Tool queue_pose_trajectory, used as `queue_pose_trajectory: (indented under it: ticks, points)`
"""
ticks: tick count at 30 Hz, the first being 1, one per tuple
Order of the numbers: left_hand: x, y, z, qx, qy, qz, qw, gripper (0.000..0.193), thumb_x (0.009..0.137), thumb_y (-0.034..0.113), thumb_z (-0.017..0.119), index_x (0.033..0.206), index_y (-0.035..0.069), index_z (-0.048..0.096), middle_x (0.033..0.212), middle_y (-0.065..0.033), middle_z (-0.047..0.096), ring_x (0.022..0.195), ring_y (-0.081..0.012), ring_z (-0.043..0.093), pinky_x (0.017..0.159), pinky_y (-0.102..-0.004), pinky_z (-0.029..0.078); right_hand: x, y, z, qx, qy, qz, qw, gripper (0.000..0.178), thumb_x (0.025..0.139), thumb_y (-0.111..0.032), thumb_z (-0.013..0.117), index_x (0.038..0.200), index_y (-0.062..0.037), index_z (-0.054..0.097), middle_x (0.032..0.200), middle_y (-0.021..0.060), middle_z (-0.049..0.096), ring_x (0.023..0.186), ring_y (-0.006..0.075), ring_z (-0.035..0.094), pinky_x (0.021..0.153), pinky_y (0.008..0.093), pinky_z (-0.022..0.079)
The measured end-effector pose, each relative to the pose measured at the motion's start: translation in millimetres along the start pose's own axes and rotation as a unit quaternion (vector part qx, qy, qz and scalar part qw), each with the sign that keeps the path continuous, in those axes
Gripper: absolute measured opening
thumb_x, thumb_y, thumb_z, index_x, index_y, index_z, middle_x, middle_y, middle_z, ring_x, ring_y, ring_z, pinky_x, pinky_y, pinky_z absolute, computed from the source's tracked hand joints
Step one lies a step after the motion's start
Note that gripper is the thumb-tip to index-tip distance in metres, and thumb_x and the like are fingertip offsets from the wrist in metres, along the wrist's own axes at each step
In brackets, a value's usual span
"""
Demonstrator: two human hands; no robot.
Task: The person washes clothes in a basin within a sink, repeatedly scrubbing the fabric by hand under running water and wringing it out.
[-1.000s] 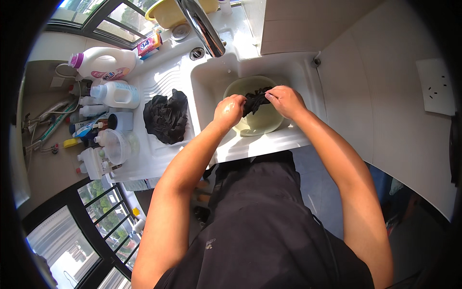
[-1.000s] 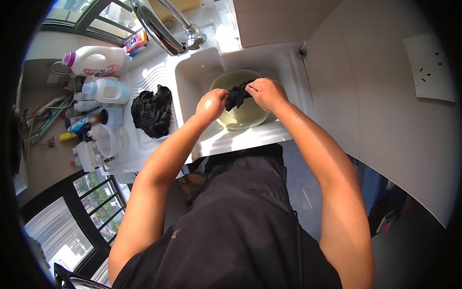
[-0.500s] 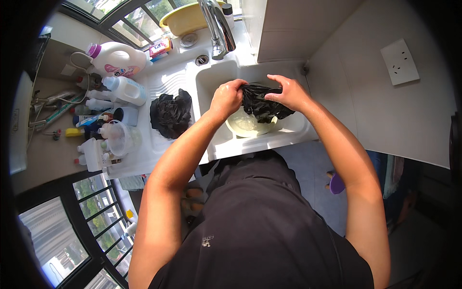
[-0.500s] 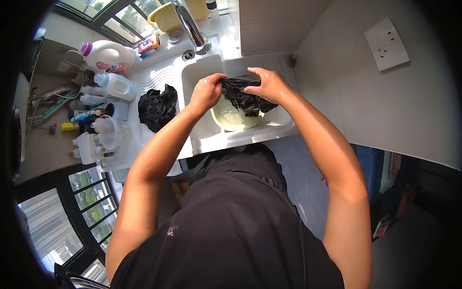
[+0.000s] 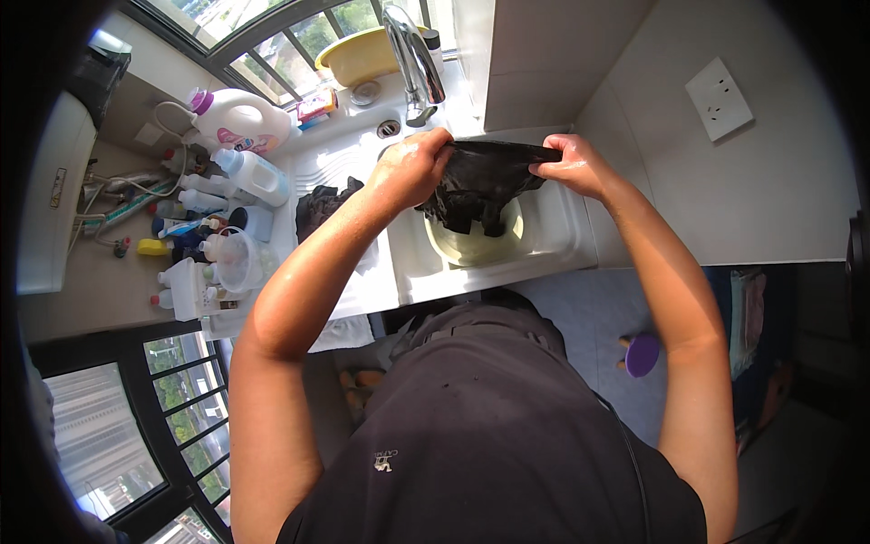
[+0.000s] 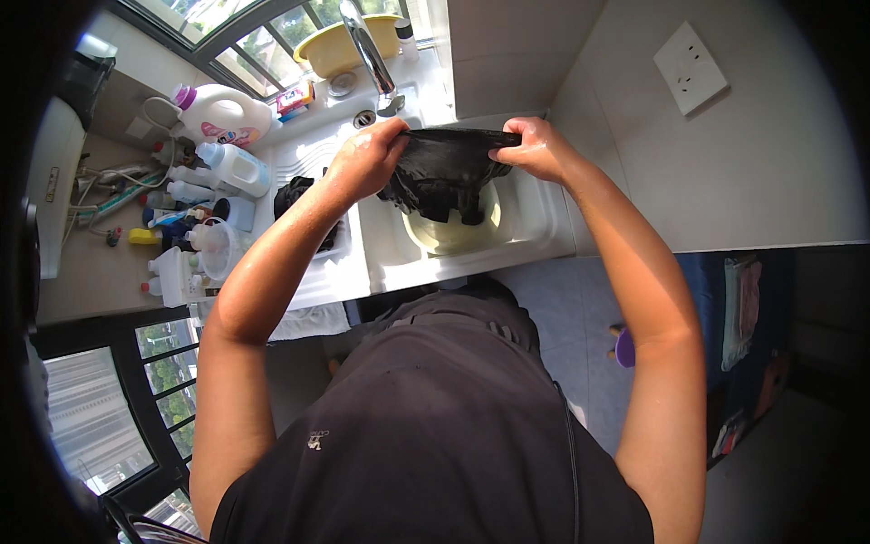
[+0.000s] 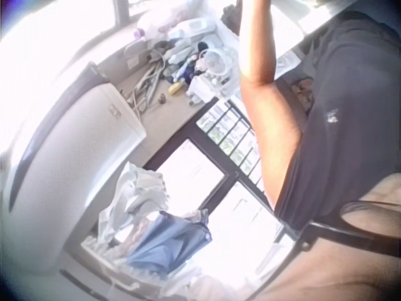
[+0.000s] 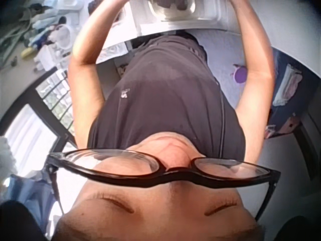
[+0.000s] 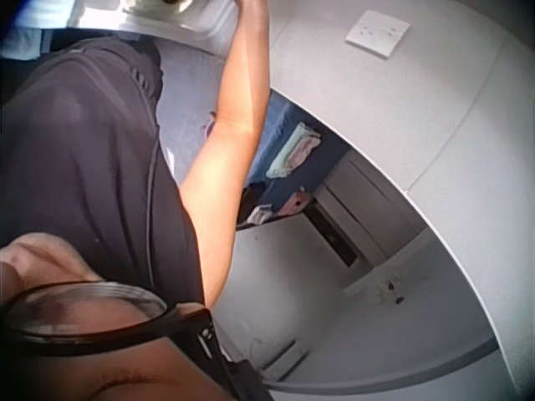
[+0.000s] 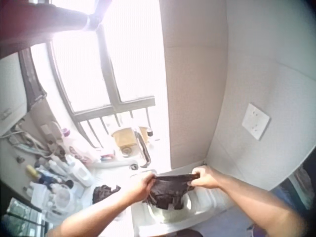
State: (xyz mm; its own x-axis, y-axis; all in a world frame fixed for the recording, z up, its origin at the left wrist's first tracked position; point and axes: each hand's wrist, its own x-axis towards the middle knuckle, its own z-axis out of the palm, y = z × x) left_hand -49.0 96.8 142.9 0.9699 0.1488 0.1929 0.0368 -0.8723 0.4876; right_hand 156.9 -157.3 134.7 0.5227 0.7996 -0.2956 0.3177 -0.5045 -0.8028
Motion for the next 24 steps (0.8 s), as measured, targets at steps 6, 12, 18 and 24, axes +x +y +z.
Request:
queue_pose_trajectory:
  ticks: [6,12,18,24]
  points:
    - [-16,-2,-13,0.042,0.066,0.007,0.997,0.018,0.105,0.026,0.062,0.114,0.011,0.065,0.106,-0.0158,0.072,0.099,-0.0407,0.071,0.085,-0.0503,0.057,-15,-21,8,-0.021,0.033,-0.078,0.996,0.03,0.089,-0.02,0.086,0.091,-0.0064,0.059,0.084,0.0002,0.061,0.077,0.0121,0.057,0.071,0.0326,0.048]
    - [-21,-8,-43,0.151,-0.018,0.016,0.988,0.025,0.102,0.035,0.068,0.105,0.01,0.067,0.103,-0.0136,0.069,0.097,-0.0384,0.07,0.082,-0.0493,0.056,-24,-20,-4,-0.394,0.042,-0.078,0.915,0.037,0.086,-0.033,0.086,0.11,-0.0089,0.072,0.11,0.0119,0.074,0.104,0.0364,0.07,0.087,0.0476,0.056]
    - [-31,-21,-81,0.152,-0.068,0.033,0.985,0.041,0.091,0.043,0.082,0.102,0.005,0.071,0.103,-0.0154,0.068,0.099,-0.0381,0.07,0.085,-0.0481,0.056,-24,-6,-36,-0.234,0.103,0.001,0.967,0.021,0.095,-0.025,0.079,0.103,-0.0055,0.074,0.09,0.0091,0.074,0.084,0.0257,0.069,0.076,0.0407,0.054]
    - [-30,-36,-100,0.152,-0.058,0.013,0.987,0.035,0.096,0.036,0.079,0.102,0.001,0.072,0.102,-0.0189,0.067,0.096,-0.0384,0.069,0.085,-0.0474,0.054,-28,-42,-36,0.199,0.135,0.041,0.97,0.02,0.105,-0.008,0.06,0.121,-0.0083,0.071,0.102,-0.001,0.072,0.09,0.0115,0.064,0.077,0.0307,0.051]
